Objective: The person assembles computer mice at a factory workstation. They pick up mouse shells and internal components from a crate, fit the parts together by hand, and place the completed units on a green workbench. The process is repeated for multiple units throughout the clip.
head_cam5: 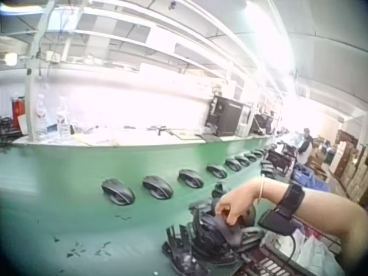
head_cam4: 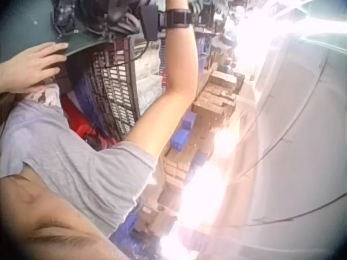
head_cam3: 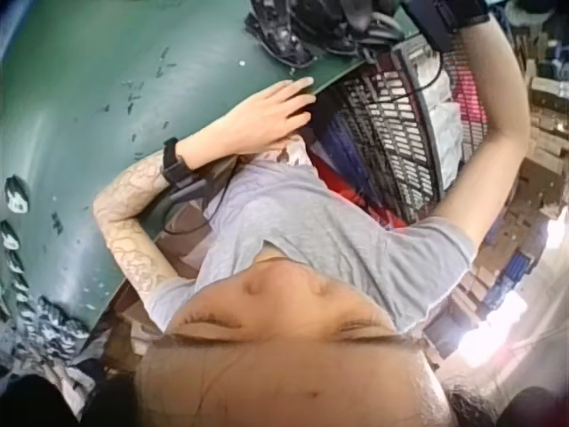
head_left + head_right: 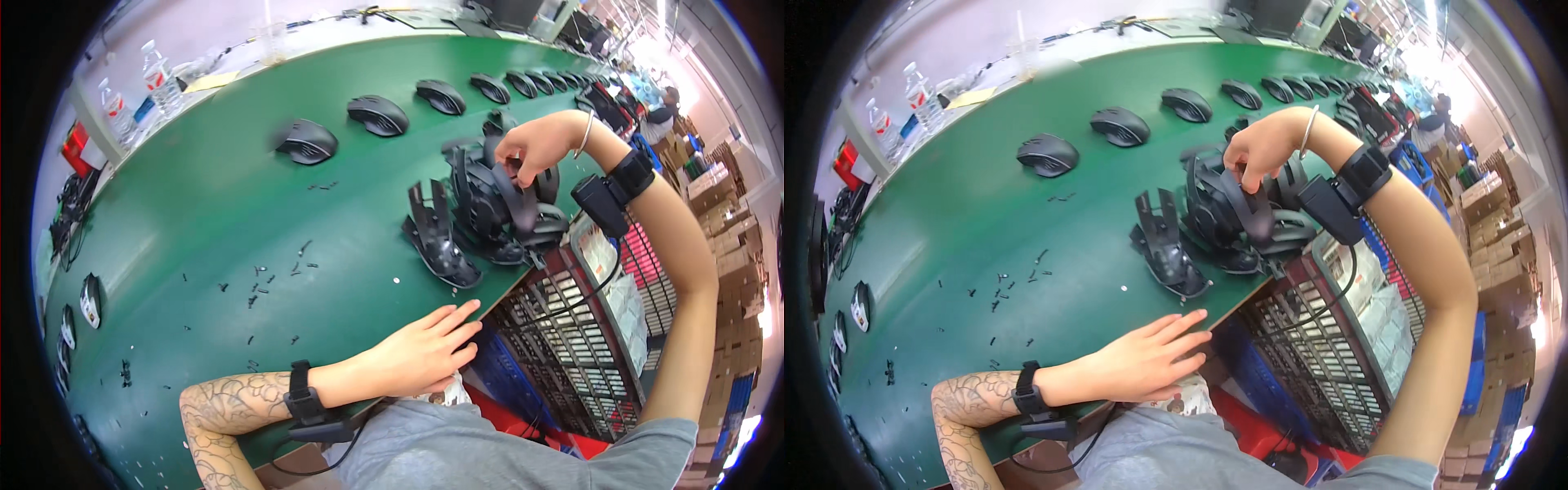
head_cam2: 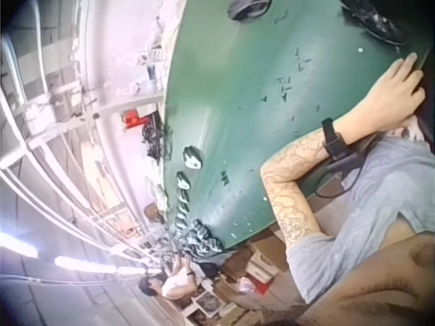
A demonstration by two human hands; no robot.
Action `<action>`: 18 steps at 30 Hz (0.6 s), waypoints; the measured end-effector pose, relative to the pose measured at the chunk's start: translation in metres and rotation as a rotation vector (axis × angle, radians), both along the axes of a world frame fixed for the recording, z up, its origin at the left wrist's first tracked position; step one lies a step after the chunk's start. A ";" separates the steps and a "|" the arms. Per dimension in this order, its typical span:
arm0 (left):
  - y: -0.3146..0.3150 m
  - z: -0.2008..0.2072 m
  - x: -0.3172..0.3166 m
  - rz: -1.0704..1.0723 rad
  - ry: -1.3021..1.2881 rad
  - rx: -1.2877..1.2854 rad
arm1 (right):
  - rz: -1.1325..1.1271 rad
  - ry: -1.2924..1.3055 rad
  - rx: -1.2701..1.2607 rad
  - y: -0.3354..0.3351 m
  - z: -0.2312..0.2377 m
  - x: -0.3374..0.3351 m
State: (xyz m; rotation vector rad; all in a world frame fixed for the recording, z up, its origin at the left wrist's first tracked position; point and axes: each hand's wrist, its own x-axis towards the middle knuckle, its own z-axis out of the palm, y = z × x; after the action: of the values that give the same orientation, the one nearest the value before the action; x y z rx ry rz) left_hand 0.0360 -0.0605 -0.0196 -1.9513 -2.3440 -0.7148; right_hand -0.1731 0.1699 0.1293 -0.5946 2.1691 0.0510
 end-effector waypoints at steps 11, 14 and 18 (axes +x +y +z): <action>0.000 -0.023 0.001 0.077 0.175 0.090 | 0.887 1.061 -0.324 -0.112 0.014 0.136; -0.001 -0.038 0.013 0.177 0.512 0.110 | 1.098 1.183 -0.483 -0.124 -0.001 0.192; 0.002 -0.015 -0.001 0.045 -0.102 0.119 | 1.108 1.432 -0.637 -0.124 -0.008 0.213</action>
State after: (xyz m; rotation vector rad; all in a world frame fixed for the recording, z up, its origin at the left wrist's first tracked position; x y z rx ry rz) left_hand 0.0346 -0.0587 -0.0349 -1.8505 -2.3320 -0.9485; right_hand 0.0397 0.0457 0.1210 -2.7099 2.7205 0.5193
